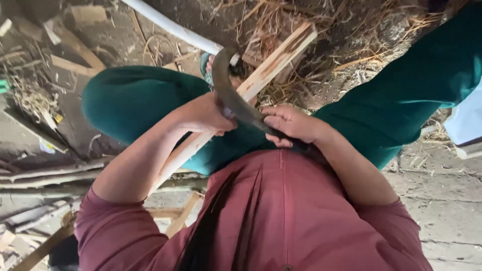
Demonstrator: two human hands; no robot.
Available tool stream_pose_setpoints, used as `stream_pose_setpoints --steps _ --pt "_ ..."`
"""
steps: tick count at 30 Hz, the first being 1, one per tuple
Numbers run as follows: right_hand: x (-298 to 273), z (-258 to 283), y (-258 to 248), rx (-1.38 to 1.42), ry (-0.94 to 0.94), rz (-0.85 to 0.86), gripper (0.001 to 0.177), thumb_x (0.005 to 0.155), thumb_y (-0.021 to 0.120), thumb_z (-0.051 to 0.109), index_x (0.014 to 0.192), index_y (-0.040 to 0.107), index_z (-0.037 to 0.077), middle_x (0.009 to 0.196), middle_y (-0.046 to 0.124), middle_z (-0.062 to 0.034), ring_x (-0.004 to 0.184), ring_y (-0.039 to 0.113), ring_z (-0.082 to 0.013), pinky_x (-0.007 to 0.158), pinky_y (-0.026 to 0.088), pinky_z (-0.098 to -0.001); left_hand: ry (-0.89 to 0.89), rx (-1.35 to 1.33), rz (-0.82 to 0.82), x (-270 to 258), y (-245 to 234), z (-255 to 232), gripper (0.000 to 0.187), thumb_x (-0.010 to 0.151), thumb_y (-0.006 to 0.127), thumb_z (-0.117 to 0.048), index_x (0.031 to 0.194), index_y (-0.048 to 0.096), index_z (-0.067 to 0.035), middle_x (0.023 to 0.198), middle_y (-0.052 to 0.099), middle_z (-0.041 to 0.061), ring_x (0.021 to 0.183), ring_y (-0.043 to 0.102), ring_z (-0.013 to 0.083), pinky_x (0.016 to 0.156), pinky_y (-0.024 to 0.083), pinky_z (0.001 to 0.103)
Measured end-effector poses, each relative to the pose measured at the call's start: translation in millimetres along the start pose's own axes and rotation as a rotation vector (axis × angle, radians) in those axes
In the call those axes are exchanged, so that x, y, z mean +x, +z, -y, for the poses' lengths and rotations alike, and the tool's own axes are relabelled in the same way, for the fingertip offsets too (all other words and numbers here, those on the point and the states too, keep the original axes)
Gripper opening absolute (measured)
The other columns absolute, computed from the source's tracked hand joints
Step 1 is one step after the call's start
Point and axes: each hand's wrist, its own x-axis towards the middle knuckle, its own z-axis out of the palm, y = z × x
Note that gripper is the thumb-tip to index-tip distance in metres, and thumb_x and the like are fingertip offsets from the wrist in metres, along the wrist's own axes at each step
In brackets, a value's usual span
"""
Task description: The person sits on the ground and uses a curved blade to shave and shape a piece of light-colored wood. They repeatedly rotate the wood and scrape its surface to remove thin layers, creating wood shavings that fall to the floor.
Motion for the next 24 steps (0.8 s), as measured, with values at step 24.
stream_pose_setpoints --steps 24 --pt "6.0 -2.9 -22.7 -0.082 0.019 -0.05 0.029 0.099 0.035 0.014 0.125 0.044 0.004 0.049 0.046 -0.0133 0.031 0.045 -0.0205 0.024 0.035 -0.0241 -0.103 0.288 -0.101 -2.7 7.4 -2.6 0.045 0.066 0.079 -0.027 0.1 0.064 -0.001 0.067 0.066 0.01 0.056 0.067 0.019 0.05 0.055 0.028"
